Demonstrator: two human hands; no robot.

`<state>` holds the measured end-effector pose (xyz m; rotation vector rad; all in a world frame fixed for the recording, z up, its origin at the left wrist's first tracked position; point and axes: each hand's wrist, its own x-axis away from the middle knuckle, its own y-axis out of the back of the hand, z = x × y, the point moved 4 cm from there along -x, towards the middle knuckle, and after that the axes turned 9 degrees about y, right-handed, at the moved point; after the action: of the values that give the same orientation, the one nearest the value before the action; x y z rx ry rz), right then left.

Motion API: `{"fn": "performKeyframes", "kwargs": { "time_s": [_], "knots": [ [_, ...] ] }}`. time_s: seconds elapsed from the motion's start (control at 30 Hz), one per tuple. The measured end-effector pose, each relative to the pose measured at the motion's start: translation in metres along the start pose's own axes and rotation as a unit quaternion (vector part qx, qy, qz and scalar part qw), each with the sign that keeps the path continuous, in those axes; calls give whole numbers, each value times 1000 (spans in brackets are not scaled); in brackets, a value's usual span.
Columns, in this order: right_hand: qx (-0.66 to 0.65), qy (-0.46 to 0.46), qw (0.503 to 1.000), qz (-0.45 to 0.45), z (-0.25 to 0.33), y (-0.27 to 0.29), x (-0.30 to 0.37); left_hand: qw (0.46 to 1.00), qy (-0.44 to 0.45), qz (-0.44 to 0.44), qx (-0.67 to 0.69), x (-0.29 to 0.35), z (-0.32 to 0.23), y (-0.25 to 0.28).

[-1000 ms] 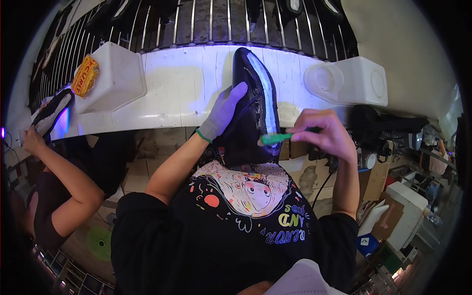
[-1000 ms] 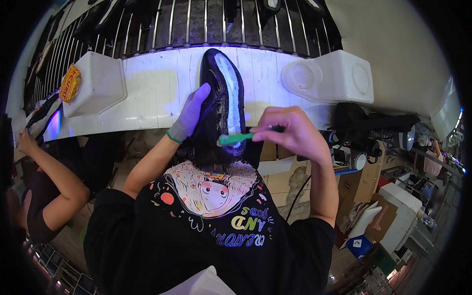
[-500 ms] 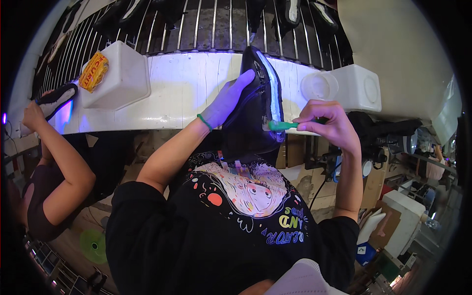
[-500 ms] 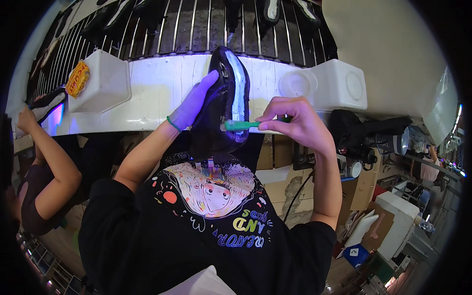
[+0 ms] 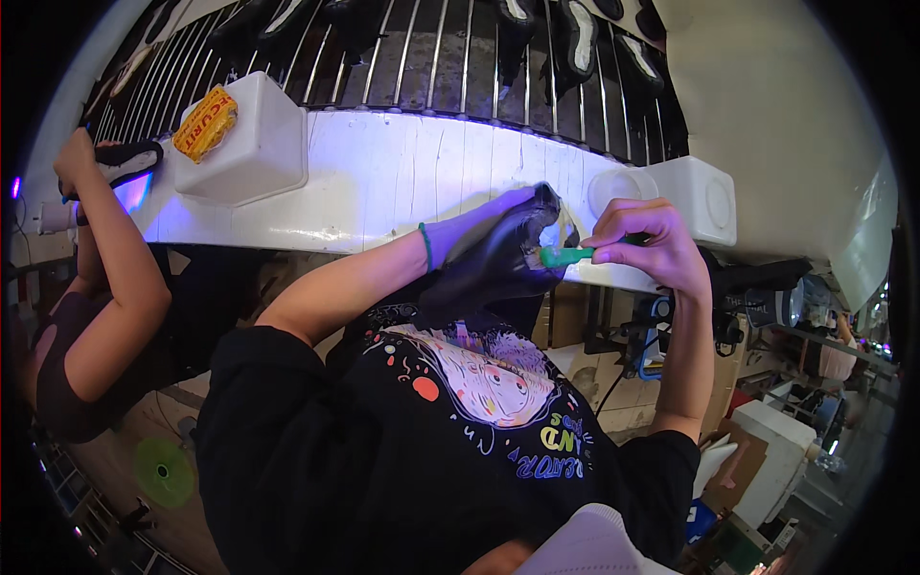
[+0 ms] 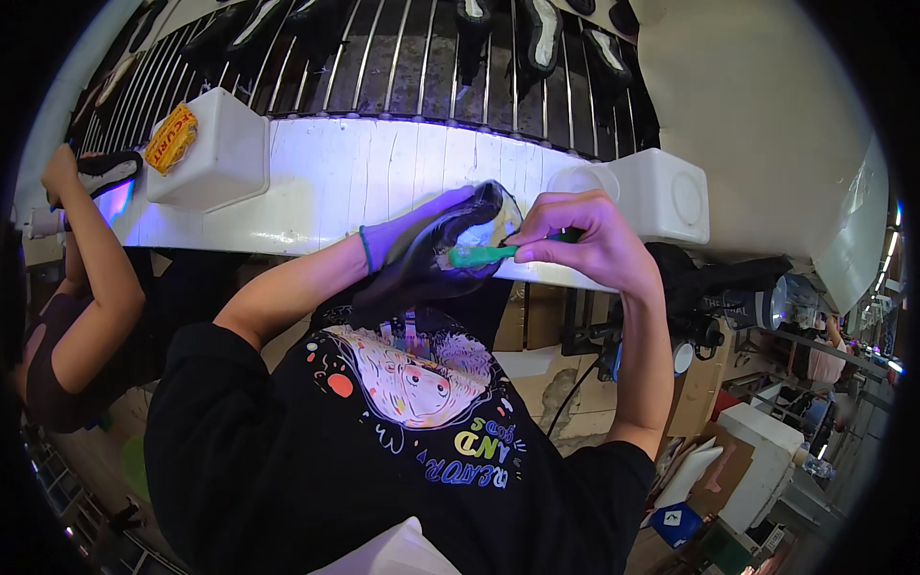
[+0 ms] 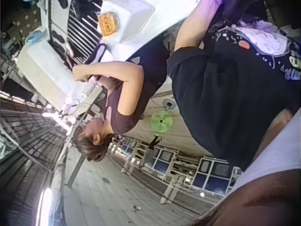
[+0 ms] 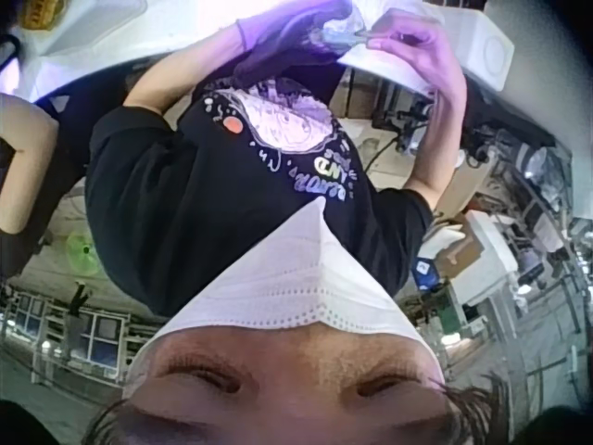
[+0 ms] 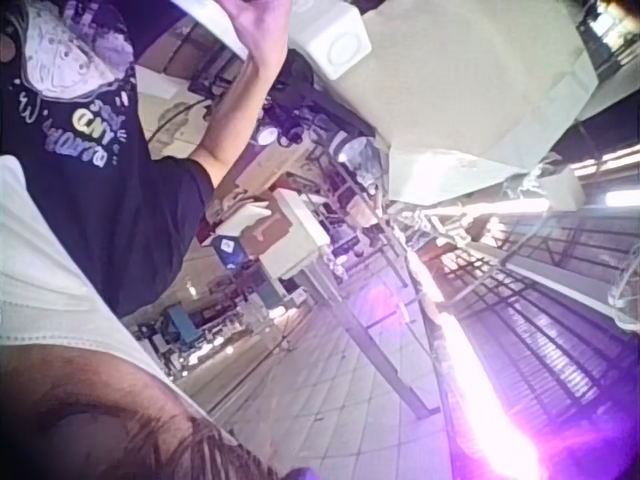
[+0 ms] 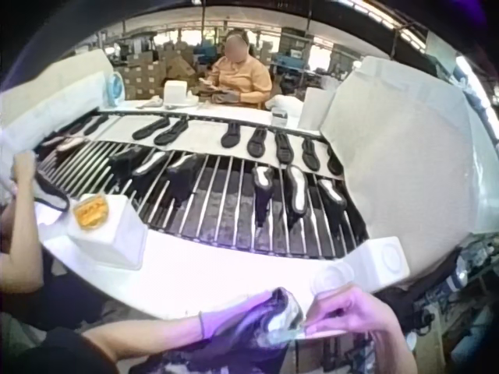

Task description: Applying adhesive to the soles of shoes using a brush.

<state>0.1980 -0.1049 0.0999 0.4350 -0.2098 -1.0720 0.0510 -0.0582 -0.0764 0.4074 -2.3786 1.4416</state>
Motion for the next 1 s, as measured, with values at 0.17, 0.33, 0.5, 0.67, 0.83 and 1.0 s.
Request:
{"fn": "performKeyframes", "kwargs": {
  "time_s": [0.17,0.33,0.5,0.67,0.83,1.0],
  "knots": [
    [3,28,1000,-8,-1,6,-9,985,-101,19,-141,-1,4,0],
    [1,46,999,18,-2,6,-16,989,23,78,-120,50,10,-77],
    [-11,39,999,36,-5,5,-17,986,56,151,-32,48,21,-74],
    [-20,15,999,29,-9,6,-1,969,-109,93,-200,50,9,-78],
    [11,39,997,-73,-1,3,5,965,-104,4,-240,61,-10,-93],
    [85,77,988,-106,19,3,2,942,-138,-97,-289,57,-23,-85]
  ]
}}
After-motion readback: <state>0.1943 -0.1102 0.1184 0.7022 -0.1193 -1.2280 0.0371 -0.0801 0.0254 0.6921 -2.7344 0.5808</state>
